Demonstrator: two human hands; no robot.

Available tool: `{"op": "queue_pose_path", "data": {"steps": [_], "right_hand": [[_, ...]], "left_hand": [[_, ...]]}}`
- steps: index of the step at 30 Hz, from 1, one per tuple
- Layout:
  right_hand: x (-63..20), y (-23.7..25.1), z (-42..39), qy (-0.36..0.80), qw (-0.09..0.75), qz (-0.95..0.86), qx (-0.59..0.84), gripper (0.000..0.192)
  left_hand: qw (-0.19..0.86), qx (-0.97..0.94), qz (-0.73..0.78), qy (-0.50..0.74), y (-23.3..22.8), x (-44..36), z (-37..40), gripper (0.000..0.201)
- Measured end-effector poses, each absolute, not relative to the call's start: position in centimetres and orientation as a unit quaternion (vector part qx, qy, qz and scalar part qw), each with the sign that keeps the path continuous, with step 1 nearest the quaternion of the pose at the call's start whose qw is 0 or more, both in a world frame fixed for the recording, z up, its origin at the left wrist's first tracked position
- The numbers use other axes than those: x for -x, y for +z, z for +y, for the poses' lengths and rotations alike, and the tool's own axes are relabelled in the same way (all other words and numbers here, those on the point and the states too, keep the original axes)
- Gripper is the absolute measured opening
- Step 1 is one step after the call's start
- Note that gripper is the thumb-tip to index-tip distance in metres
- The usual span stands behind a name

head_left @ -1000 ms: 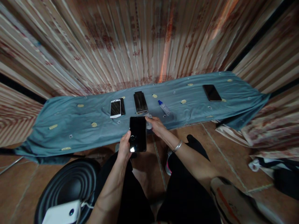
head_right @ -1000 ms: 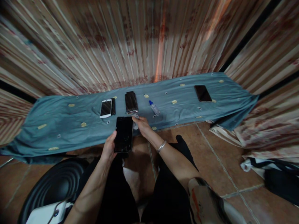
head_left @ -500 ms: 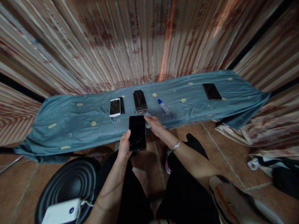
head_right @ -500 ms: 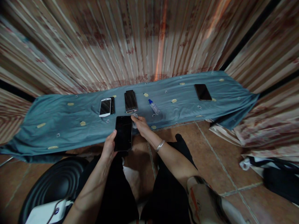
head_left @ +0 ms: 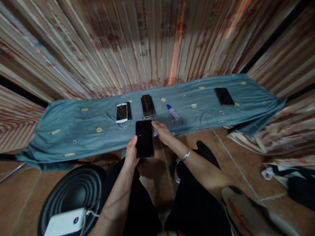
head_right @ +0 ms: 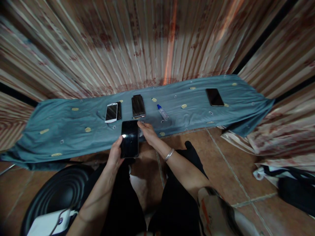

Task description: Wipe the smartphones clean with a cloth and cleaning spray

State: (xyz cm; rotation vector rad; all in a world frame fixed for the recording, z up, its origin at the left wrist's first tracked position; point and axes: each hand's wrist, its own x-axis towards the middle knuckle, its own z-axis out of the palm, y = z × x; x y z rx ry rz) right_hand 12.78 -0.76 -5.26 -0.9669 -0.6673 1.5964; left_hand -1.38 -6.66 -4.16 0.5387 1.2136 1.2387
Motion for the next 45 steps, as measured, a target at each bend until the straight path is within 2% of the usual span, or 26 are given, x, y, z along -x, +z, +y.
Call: {"op": "queue_pose_path", "data": {"steps": [4,9,13,15,18,23,27,29,34,41,45], "right_hand": [[-12.8,-5.8,-0.7,0.654,0.559,-0.295,0.416,0.047],[-12.8,-6.2,-0.5,0.619,0.567,-0.302,0.452,0.045],[-12.7,-5.8,-0.6,0.571,0.561,-0.334,0.497,0.042],[-12.6,-5.5,-0.8,0.549,0.557,-0.361,0.508,0.04],[-12.4,-5.0,-1.4,0.513,0.546,-0.412,0.518,0.04],[-12.1,-4.4,-3.3,0.451,0.492,-0.541,0.512,0.029],[-11.8,-4.3,-4.3,0.458,0.476,-0.573,0.485,0.051],[-11.7,-4.4,-4.2,0.466,0.472,-0.582,0.471,0.06],[-12.1,-4.6,-3.7,0.462,0.457,-0.613,0.45,0.065],[-12.0,-5.1,-4.4,0.392,0.457,-0.702,0.38,0.051],[-12.1,-5.1,-4.4,0.379,0.461,-0.705,0.383,0.052]], "left_hand": [[0.561,-0.292,0.542,0.553,-5.0,1.4,-6.3,0.056],[0.429,-0.453,0.583,0.52,-5.7,1.8,-6.5,0.066],[0.337,-0.557,0.594,0.473,-5.7,1.1,-7.0,0.095],[0.323,-0.574,0.596,0.46,-5.8,0.5,-7.1,0.11],[0.329,-0.569,0.604,0.45,-6.1,0.1,-7.0,0.117],[0.416,-0.483,0.612,0.468,-6.5,0.2,-6.7,0.104],[0.544,-0.399,0.557,0.484,-6.5,0.2,-7.0,0.09],[0.575,-0.377,0.529,0.497,-6.2,0.1,-7.2,0.081],[0.611,-0.35,0.512,0.491,-5.0,-0.1,-7.6,0.073],[0.607,-0.31,0.518,0.517,-5.3,0.8,-7.3,0.069],[0.611,-0.316,0.516,0.51,-5.3,1.0,-7.4,0.064]]}}
